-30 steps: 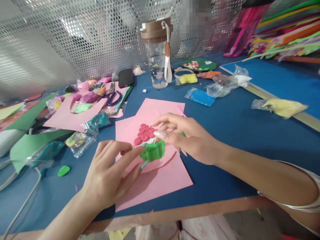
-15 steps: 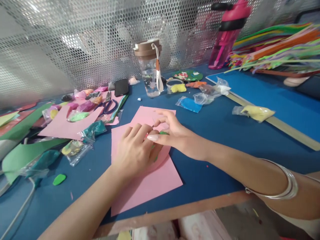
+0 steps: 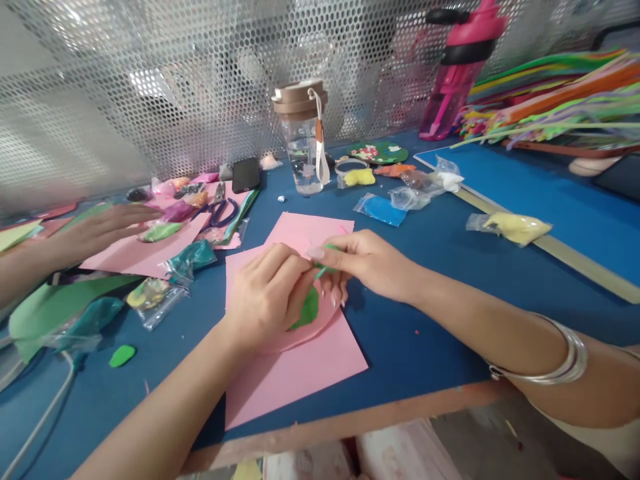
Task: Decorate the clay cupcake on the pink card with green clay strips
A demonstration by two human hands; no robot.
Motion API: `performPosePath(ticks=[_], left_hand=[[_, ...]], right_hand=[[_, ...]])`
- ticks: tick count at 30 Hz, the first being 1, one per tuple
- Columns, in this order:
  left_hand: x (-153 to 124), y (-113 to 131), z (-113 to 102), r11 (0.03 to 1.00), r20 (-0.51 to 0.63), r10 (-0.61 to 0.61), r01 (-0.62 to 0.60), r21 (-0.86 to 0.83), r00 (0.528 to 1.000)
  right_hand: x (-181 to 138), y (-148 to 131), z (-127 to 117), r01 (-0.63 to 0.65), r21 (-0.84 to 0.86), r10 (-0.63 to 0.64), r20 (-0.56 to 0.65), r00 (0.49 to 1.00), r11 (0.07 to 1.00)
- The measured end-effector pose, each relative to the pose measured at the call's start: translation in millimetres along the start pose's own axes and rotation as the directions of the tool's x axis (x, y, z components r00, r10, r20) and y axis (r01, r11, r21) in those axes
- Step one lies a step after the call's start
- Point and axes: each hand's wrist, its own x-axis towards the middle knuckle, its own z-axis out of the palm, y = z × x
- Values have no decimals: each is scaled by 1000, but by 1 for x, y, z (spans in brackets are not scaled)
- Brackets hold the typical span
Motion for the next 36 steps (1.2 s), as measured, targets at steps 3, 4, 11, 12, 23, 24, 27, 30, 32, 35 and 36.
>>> performPosePath(ticks=[3, 4, 11, 12, 23, 24, 27, 30, 32, 35, 36], left_hand=[[-2, -8, -4, 998, -82, -66, 67, 8, 994], [-3, -10, -4, 995, -117, -93, 95, 9, 989], [-5, -16, 0, 996, -118, -92, 90, -28, 989], [-6, -15, 1, 997, -105, -70, 65, -48, 992], [-8, -16, 1, 997, -11, -63, 63, 45, 998], [-7, -15, 1, 997, -24, -61, 62, 36, 998], [-5, -12, -2, 998, -74, -58, 58, -5, 996], [-4, -12, -5, 998, -70, -57, 54, -35, 996], [-4, -12, -6, 998, -49, -52, 50, -38, 997], [-4, -12, -4, 999, -65, -35, 33, -42, 997], [-4, -11, -3, 998, -83, -37, 33, -49, 996]], right_hand=[[7, -3, -16, 101, 80, -63, -385, 921, 992], [9, -3, -20, 115, 108, -53, -457, 888, 988], [7, 5, -8, 59, 91, -37, -226, 973, 994], [6, 7, -6, 78, 69, -62, -199, 978, 995], [5, 8, -1, -59, 47, 63, -98, 993, 997], [5, 7, 0, -52, 41, 55, -90, 994, 998], [3, 5, 0, -14, 22, 16, -96, 995, 1000], [2, 1, 0, -23, 0, 23, -104, 994, 1000], [1, 0, 1, -37, -3, 37, -102, 994, 999], [1, -2, 3, -33, 95, 45, -129, 991, 995], [0, -2, 4, -39, 142, 59, -140, 988, 989]])
